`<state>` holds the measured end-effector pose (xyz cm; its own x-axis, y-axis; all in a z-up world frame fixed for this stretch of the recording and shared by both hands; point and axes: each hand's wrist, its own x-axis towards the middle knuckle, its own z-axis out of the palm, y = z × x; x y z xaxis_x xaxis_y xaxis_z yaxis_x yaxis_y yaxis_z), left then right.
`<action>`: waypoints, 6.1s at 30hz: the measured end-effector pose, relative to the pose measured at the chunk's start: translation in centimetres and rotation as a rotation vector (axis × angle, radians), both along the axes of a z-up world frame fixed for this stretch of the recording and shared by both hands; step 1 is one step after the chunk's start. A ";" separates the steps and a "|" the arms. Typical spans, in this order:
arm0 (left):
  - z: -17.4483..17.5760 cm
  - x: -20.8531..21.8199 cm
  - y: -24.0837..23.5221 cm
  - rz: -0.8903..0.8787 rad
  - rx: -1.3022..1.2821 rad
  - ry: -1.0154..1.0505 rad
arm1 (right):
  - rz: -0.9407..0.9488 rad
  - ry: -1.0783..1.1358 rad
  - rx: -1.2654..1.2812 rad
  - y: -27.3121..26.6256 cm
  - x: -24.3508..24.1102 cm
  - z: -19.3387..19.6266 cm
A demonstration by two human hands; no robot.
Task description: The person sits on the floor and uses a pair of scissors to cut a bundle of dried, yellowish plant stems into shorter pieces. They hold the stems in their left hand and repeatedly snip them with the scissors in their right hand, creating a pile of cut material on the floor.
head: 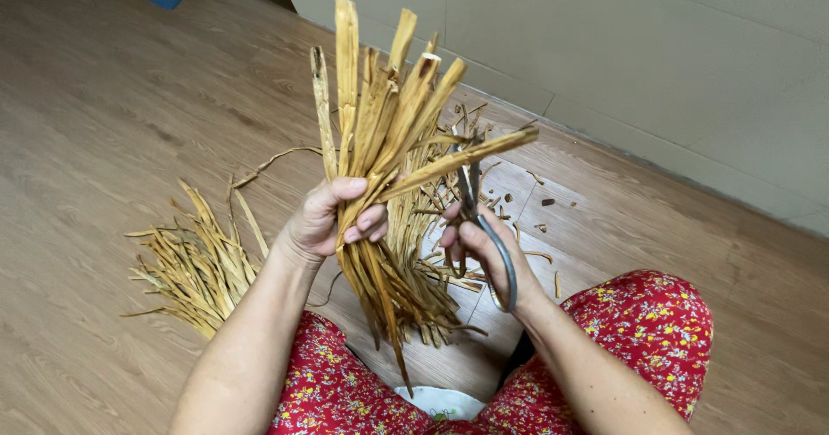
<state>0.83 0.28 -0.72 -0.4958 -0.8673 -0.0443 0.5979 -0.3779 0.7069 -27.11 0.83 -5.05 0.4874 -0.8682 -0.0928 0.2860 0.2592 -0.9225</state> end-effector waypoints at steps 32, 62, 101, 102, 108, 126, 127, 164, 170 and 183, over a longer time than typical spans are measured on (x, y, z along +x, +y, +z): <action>-3.4 -10.3 -0.4 -0.203 -0.101 -0.852 | -0.046 -0.169 -0.066 -4.2 -1.8 0.1; -3.1 -8.1 -4.5 0.720 0.166 0.219 | -0.237 -0.118 -0.343 1.0 1.9 2.5; 4.5 2.6 -1.9 0.469 -0.097 -0.340 | 0.010 0.270 -0.235 -2.1 -1.1 -2.7; 4.5 2.2 -1.9 0.433 -0.105 -0.324 | 0.033 0.283 -0.213 -2.0 -1.0 -2.7; 3.5 -0.5 -1.5 0.293 -0.056 -0.345 | -0.053 0.213 -0.210 -2.0 -0.7 -1.8; 3.0 -0.1 -2.4 0.394 -0.044 -0.397 | -0.190 0.098 -0.154 -0.8 -1.1 -0.1; 3.0 -0.1 -2.5 0.375 -0.051 -0.407 | -0.188 0.135 -0.172 -0.9 -1.2 -0.1; 3.0 0.9 -1.5 0.050 -0.093 -0.516 | -0.209 0.207 -0.226 -3.1 -4.2 -0.8; 2.7 0.8 -1.6 -0.081 -0.114 -0.575 | -0.206 0.059 -0.289 -4.5 -5.5 0.7; 2.2 2.5 -1.0 -0.098 -0.123 -0.361 | -0.274 0.143 -0.114 -4.3 -6.3 1.2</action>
